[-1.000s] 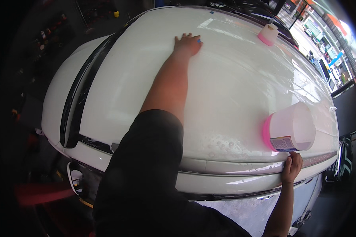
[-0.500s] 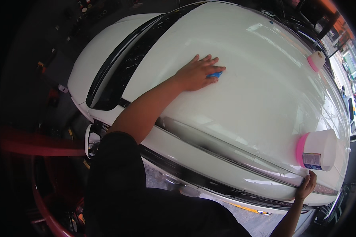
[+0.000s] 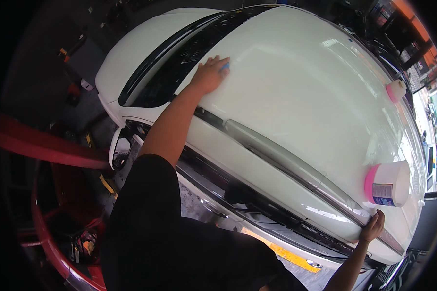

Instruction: The person pours a pink cleaning solution from a bottle onto the roof of a white car and scrubs the surface with a blue sponge. The person repeatedly applies the solution and scrubs the roof in circular and back-and-forth motions throughout the clip.

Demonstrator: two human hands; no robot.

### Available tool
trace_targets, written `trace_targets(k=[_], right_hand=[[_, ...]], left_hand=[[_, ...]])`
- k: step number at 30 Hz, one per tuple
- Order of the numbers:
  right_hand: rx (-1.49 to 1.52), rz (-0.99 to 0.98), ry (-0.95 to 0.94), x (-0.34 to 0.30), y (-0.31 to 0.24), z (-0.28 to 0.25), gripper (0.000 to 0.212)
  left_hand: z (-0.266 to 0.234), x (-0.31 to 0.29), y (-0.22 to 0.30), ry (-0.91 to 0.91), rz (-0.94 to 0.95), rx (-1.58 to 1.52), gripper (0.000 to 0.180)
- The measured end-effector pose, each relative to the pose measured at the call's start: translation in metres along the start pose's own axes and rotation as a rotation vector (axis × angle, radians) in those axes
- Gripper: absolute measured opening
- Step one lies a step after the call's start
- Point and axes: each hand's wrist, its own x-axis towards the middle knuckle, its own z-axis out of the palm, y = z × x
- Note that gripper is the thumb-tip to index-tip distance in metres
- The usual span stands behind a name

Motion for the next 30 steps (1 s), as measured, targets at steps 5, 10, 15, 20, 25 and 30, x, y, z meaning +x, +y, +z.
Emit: trace_targets(k=[5,10,15,20,25,30], right_hand=[[-0.003,-0.042,0.021,0.004,-0.001,0.004,0.044],[-0.001,-0.004,0.009,-0.004,-0.003,-0.004,0.041],[-0.004,0.013,-0.017,0.000,-0.003,-0.002,0.042],[-0.190,0.133,0.233,-0.028,-0.040,-0.001,0.031],[0.113,-0.198,0.142,-0.050,-0.229,0.019,0.016],[0.266,-0.551,-0.397,0.090,-0.373,0.031,0.043]], left_hand=[[-0.011,-0.051,-0.019,-0.013,-0.043,0.034,0.056],[-0.022,-0.106,0.061,-0.096,0.257,-0.030,0.051],[-0.002,-0.081,0.074,-0.027,0.187,0.047,0.049],[0.009,-0.048,0.088,-0.036,0.202,0.066,0.049],[0.033,0.012,0.085,0.030,0.173,0.118,0.052],[0.049,0.064,0.071,0.151,0.022,0.062,0.057]])
